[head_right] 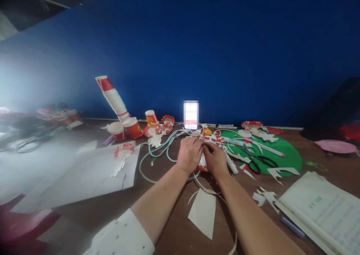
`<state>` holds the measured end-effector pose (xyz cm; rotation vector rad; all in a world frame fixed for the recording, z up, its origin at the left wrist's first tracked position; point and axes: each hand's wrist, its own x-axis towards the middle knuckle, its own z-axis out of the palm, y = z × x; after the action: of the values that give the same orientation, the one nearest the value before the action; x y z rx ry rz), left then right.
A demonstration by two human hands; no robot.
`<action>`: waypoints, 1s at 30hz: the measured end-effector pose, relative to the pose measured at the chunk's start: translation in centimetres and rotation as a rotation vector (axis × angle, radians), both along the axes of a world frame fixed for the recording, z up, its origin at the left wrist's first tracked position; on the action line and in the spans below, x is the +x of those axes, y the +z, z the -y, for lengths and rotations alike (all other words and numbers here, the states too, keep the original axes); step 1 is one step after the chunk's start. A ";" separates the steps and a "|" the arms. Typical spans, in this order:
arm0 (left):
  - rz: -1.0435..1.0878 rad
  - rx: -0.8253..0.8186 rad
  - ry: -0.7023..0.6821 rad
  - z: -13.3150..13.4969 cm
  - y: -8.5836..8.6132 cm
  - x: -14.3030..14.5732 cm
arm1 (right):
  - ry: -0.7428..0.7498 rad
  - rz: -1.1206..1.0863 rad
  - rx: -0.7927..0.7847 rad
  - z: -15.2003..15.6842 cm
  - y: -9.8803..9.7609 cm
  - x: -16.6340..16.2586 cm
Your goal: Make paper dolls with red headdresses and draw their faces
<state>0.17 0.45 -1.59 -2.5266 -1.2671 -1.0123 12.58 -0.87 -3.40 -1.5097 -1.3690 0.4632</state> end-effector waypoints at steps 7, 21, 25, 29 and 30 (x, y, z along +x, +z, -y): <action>-0.016 -0.007 0.024 0.1 0.1 0.0 | -0.004 -0.087 0.036 -0.2 -0.4 -0.1; 0.048 -0.067 -0.066 -0.4 -0.1 -0.2 | -0.034 -0.048 0.044 -0.4 -0.6 0.5; 0.063 -0.081 -0.086 -0.4 0.1 -0.3 | -0.043 -0.043 0.048 -0.4 -0.6 0.5; 0.095 -0.074 -0.086 -0.4 0.1 -0.2 | -0.051 -0.035 0.044 -0.4 -0.6 0.5; 0.107 -0.072 -0.084 -0.4 0.0 -0.2 | -0.053 -0.032 0.042 -0.4 -0.6 0.5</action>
<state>0.01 0.87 -1.57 -2.6323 -1.2553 -1.1548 13.07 -0.45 -4.00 -1.4950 -1.3032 0.4213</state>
